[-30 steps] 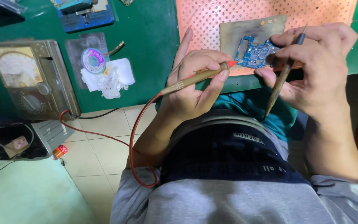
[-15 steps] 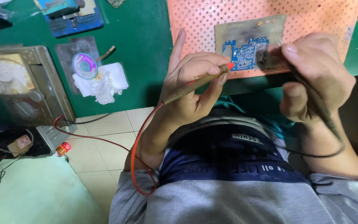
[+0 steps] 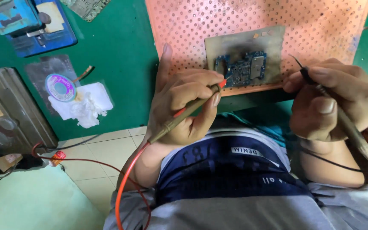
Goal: Testing electrical connections on a mobile phone motherboard using multimeter probes at a repair bench.
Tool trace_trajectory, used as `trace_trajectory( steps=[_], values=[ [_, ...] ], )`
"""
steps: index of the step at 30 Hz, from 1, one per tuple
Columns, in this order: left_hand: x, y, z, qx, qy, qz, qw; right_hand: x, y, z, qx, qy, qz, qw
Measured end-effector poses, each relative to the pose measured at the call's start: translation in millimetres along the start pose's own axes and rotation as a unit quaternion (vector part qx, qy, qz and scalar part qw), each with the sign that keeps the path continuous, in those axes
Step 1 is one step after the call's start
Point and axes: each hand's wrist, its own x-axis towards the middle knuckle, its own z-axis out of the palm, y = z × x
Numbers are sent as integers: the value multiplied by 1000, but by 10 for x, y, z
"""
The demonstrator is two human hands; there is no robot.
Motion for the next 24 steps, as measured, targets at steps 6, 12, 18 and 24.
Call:
trace_trajectory(
  steps=[6,12,18,24],
  values=[
    [-13,-60,25,3,-5,8,1000,-44,25,-112,-3,-62,17,998],
    [24,-55,14,-13,2,8,1000,-20,-19,-157,-24,-110,24,993],
    [31,-63,11,-18,2,9,1000,-83,28,-118,-2,-80,46,996],
    [30,-59,22,-19,8,11,1000,128,16,-324,24,-297,33,954]
  ],
)
